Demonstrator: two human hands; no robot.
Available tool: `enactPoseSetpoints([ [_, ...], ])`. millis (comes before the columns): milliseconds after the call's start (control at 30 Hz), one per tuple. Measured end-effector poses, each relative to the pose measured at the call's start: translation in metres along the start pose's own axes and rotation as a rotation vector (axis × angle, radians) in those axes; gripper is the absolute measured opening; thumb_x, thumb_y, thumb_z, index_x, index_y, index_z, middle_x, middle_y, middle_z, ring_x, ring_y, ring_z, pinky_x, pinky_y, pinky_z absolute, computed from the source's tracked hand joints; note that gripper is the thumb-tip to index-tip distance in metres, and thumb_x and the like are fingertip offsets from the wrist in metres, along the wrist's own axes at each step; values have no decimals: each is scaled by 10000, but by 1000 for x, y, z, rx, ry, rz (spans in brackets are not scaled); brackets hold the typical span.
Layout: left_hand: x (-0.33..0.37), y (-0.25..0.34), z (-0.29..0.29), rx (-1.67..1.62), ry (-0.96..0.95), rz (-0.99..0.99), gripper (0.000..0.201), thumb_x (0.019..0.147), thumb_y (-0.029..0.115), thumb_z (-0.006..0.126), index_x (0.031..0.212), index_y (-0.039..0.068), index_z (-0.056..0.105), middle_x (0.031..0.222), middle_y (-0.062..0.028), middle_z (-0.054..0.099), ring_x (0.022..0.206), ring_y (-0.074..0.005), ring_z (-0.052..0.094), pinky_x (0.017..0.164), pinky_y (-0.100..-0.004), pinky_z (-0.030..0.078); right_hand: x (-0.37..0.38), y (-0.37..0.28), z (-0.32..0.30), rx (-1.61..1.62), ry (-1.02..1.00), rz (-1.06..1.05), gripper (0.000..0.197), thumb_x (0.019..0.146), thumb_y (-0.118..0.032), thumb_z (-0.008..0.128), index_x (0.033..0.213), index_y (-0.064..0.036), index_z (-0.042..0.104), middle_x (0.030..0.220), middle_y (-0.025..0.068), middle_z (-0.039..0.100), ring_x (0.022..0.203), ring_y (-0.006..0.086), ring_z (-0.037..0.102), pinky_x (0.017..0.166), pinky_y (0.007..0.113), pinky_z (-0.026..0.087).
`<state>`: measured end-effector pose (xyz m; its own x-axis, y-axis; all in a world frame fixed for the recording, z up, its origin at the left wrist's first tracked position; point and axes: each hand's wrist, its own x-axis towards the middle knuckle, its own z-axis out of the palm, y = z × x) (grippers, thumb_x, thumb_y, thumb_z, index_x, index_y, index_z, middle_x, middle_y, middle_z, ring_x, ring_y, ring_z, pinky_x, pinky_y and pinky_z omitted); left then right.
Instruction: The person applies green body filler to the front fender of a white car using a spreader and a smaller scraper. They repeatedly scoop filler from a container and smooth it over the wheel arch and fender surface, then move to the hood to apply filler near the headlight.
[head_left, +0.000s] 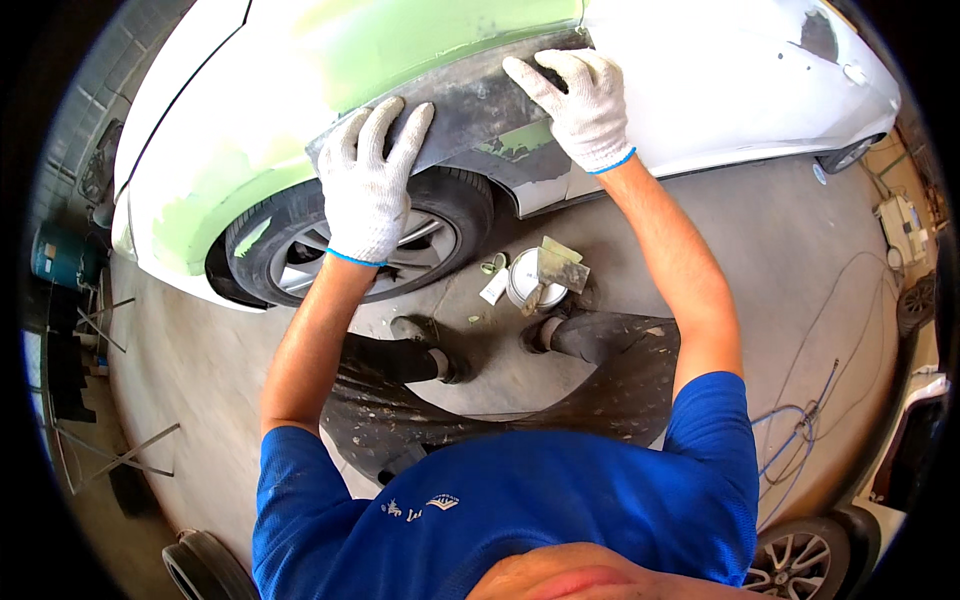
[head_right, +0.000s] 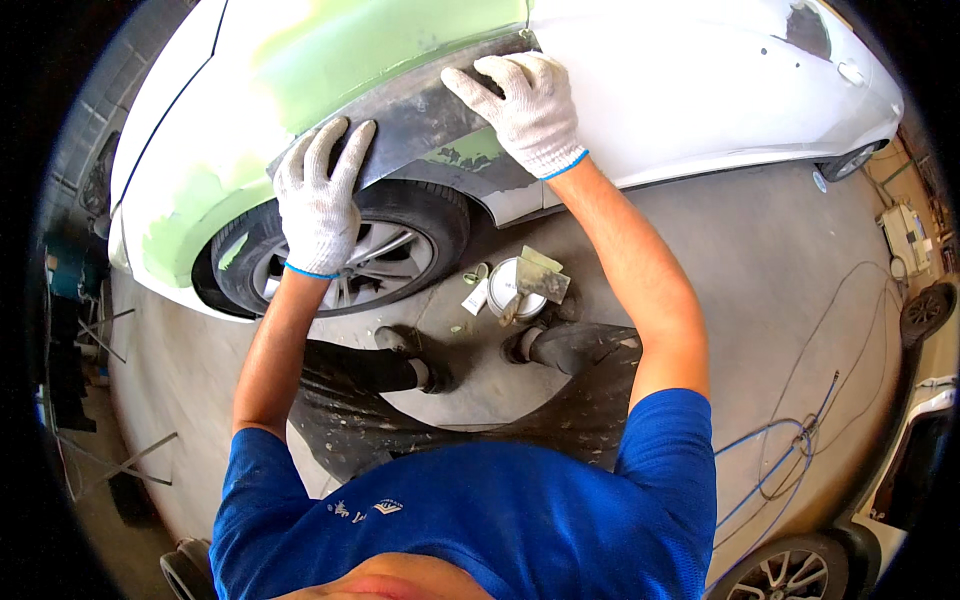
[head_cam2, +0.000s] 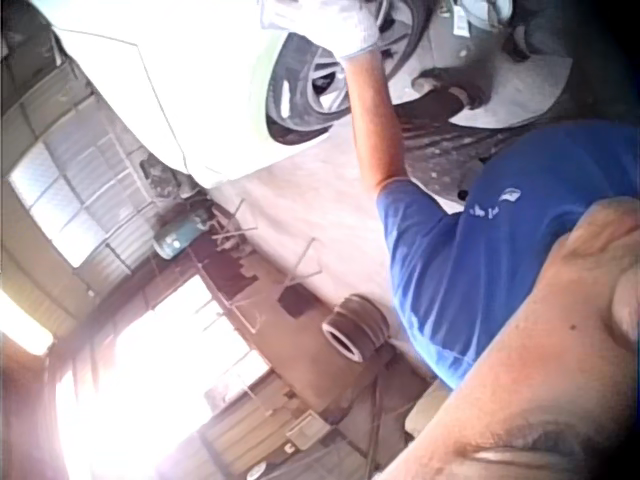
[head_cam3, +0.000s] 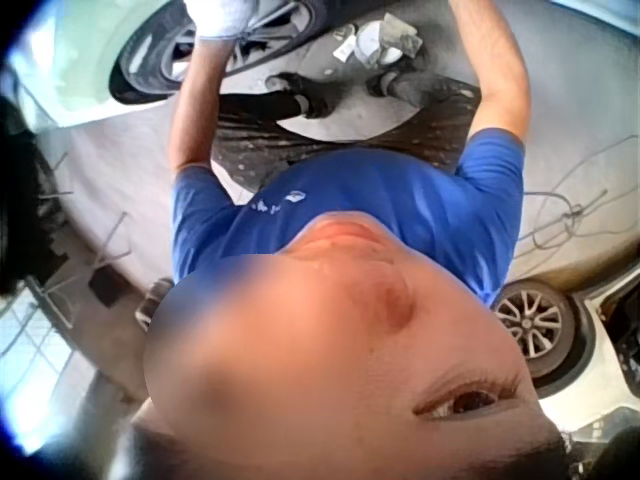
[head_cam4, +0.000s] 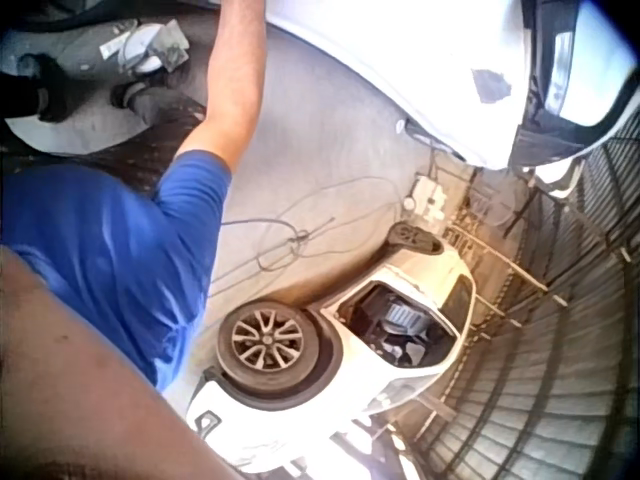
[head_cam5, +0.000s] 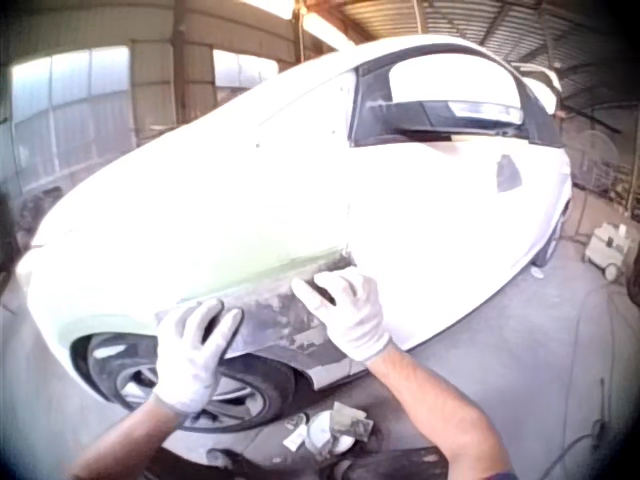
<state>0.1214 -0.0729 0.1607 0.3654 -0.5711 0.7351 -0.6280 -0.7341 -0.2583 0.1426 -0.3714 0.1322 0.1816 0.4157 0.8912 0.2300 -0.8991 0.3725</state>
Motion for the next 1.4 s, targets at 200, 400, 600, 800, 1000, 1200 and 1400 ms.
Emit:
enactPoseSetpoints([
  [200, 4, -4, 4, 22, -3, -9, 737, 714, -47, 596, 1387, 255, 607, 1375, -77, 553, 1232, -323, 523, 1061, -489, 401, 3, -2, 7, -47, 23, 14, 625, 734, -118, 704, 1314, -351, 667, 1122, -47, 570, 1065, 209, 524, 914, 398, 465],
  [400, 6, -7, 9, 42, -10, -11, 729, 724, -41, 605, 1389, 258, 608, 1379, -75, 551, 1238, -319, 520, 1064, -485, 400, 3, -2, 11, -31, 53, 26, 650, 727, -50, 708, 1312, -334, 690, 1118, -49, 586, 1046, 209, 538, 896, 391, 459],
  [600, 7, -8, 10, 38, -17, -17, 749, 714, -47, 606, 1394, 267, 604, 1375, -73, 552, 1245, -316, 518, 1069, -487, 395, 3, 1, 15, -15, 71, 15, 654, 711, -38, 715, 1302, -317, 697, 1109, -40, 583, 999, 212, 573, 837, 388, 486],
  [800, 7, -10, 12, 48, -35, -24, 775, 704, -58, 605, 1402, 278, 598, 1375, -70, 552, 1254, -316, 513, 1076, -485, 389, 1, 1, 23, -4, 89, 28, 657, 701, -43, 726, 1290, -333, 705, 1109, -45, 581, 997, 211, 578, 836, 390, 487],
  [1000, 7, -12, 17, 40, -17, -20, 800, 695, -72, 607, 1406, 295, 593, 1385, -60, 545, 1256, -312, 509, 1076, -493, 384, 0, -1, 28, -50, 104, 45, 667, 706, -53, 729, 1299, -358, 698, 1113, -67, 579, 1008, 211, 569, 866, 397, 465],
  [1200, 4, -22, 28, 111, 16, 25, 779, 681, -9, 614, 1385, 324, 618, 1368, -33, 549, 1209, -292, 515, 1038, -472, 383, 12, -4, 28, -37, 174, 15, 262, 785, -232, 823, 1041, -251, 772, 973, -41, 643, 905, 207, 603, 778, 379, 493],
  [1400, -10, -11, 39, 131, 4, 30, 815, 707, -46, 636, 1394, 390, 599, 1364, -7, 573, 1207, -275, 538, 1054, -482, 378, -1, -12, 27, 67, 122, 68, 225, 780, -255, 832, 994, -226, 769, 934, -32, 654, 864, 213, 612, 762, 378, 496],
])
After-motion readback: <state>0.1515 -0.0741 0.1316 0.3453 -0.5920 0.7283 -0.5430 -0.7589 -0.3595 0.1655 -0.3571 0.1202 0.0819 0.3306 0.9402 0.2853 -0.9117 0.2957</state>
